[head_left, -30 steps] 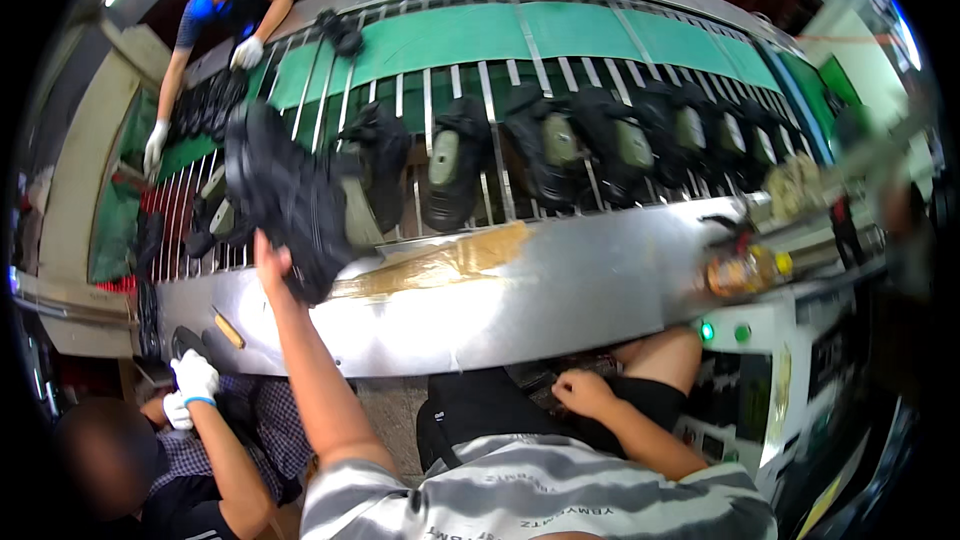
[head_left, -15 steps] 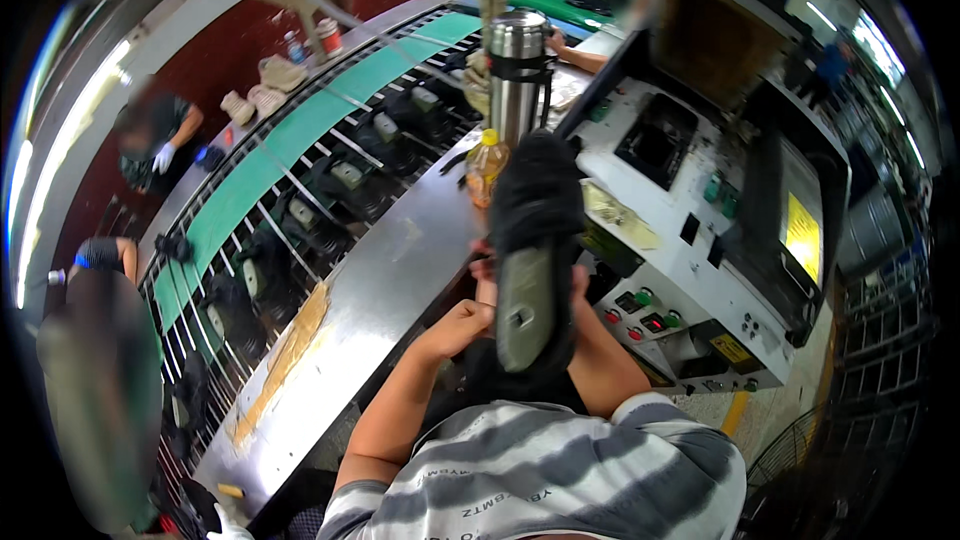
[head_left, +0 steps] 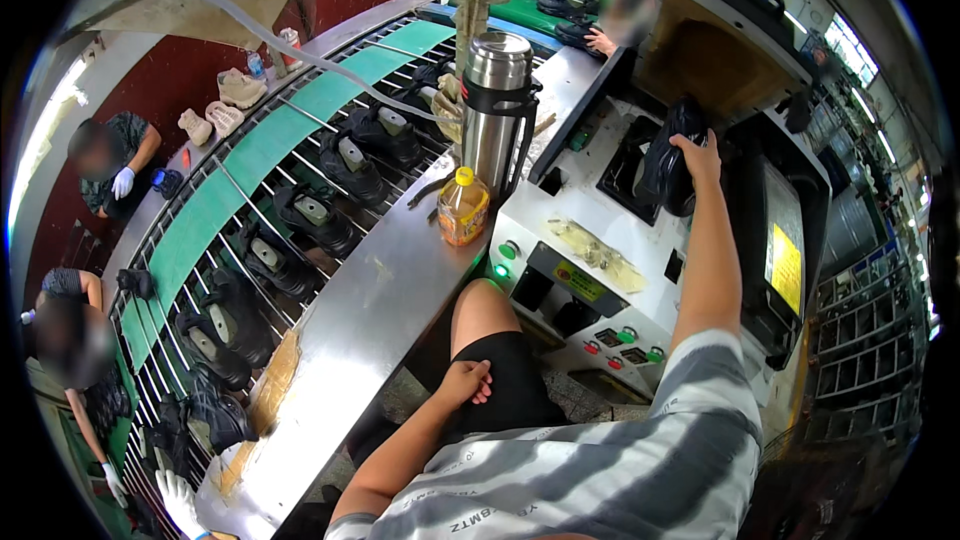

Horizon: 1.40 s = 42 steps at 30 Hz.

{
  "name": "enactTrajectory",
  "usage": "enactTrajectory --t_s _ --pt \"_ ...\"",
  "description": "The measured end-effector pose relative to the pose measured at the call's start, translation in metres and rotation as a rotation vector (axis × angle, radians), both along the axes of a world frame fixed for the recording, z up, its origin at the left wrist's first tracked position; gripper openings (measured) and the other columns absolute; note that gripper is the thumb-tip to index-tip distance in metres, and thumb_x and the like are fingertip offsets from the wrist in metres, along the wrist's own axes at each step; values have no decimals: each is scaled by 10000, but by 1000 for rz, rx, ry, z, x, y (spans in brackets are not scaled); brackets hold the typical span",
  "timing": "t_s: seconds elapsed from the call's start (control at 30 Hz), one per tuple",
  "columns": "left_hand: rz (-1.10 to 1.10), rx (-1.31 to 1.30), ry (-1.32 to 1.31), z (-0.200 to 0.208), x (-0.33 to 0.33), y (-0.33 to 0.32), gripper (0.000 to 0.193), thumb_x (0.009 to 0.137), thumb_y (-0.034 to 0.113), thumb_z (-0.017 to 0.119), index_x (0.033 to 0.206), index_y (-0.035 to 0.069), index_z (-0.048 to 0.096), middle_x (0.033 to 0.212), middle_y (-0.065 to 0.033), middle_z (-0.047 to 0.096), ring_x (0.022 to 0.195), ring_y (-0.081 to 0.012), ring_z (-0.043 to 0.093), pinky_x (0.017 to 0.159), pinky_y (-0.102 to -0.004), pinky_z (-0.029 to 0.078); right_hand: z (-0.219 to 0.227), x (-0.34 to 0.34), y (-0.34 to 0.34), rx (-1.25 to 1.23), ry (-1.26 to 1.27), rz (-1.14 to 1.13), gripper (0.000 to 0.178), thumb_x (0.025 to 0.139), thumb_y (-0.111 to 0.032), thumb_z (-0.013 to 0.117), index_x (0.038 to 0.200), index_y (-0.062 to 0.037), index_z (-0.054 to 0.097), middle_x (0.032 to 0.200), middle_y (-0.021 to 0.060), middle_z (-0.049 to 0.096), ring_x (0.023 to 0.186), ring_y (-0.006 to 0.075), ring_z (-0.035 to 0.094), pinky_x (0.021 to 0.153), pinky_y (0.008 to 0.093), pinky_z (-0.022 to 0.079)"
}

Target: The person picks up a shoe from a conveyor belt, places it into an industrial machine, presses buttons to operate the machine, and removes the shoe to put it back onto the conveyor.

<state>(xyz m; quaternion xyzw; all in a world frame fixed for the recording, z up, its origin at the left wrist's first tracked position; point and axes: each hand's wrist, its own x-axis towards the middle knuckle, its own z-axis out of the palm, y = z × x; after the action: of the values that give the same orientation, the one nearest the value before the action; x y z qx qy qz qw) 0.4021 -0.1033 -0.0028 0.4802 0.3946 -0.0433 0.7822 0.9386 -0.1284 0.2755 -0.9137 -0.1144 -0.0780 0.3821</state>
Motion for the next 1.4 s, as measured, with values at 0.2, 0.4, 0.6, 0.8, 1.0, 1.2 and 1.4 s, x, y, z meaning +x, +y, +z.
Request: enactTrajectory --t_s 0.2,0.4,0.6,0.8,1.0,1.2,1.4 --pt "73 -62 -27 -2 -3 21 357 998 313 484 919 -13 607 713 -114 645 544 -187 624 487 -286 504 -23 69 69 -543 195 -37 1082 595 -545 708 1495 -94 311 1440 225 443 1326 393 426 1083 444 367" --pt "304 -133 -330 5 19 37 316 999 219 509 1206 -13 567 1074 -127 638 826 -207 671 712 -309 559 -53 74 65 -607 143 21 1052 647 -590 636 1489 -50 310 1465 224 413 1326 386 432 1094 458 343" --pt "436 121 -462 -1 77 58 512 984 213 525 1429 1 386 1424 -135 430 1303 -259 418 1037 -369 388 -42 -24 45 -427 109 37 917 842 -649 473 1466 6 325 1425 315 403 1326 453 390 1110 471 308" --pt "512 -37 -394 57 156 63 643 968 368 497 1476 10 332 1481 -134 389 1302 -220 400 1105 -307 261 -126 -167 -54 -161 -695 552 479 855 -296 670 1204 25 599 1277 239 536 1215 420 468 1034 477 371" --pt "142 332 -434 29 133 88 531 958 289 521 1389 -16 464 1338 -102 546 1220 -186 481 1051 -327 366 -213 -352 -95 72 -272 950 254 771 -93 676 1011 -12 676 1082 163 591 1047 364 548 908 443 448" --pt "761 1393 -50 41 -39 185 319 778 177 642 1077 64 638 1040 -144 652 1026 -335 610 913 -408 477 -261 -385 -40 -236 -71 1031 610 786 -232 700 1324 -33 493 1326 197 467 1244 404 429 1051 481 363" --pt "676 1856 794 47 -242 293 416 644 143 724 1039 45 637 1109 -161 585 1081 -371 540 925 -444 456 -299 -399 34 -301 -293 1130 450 764 -247 682 1160 -45 615 1285 159 527 1257 358 443 1098 474 300"
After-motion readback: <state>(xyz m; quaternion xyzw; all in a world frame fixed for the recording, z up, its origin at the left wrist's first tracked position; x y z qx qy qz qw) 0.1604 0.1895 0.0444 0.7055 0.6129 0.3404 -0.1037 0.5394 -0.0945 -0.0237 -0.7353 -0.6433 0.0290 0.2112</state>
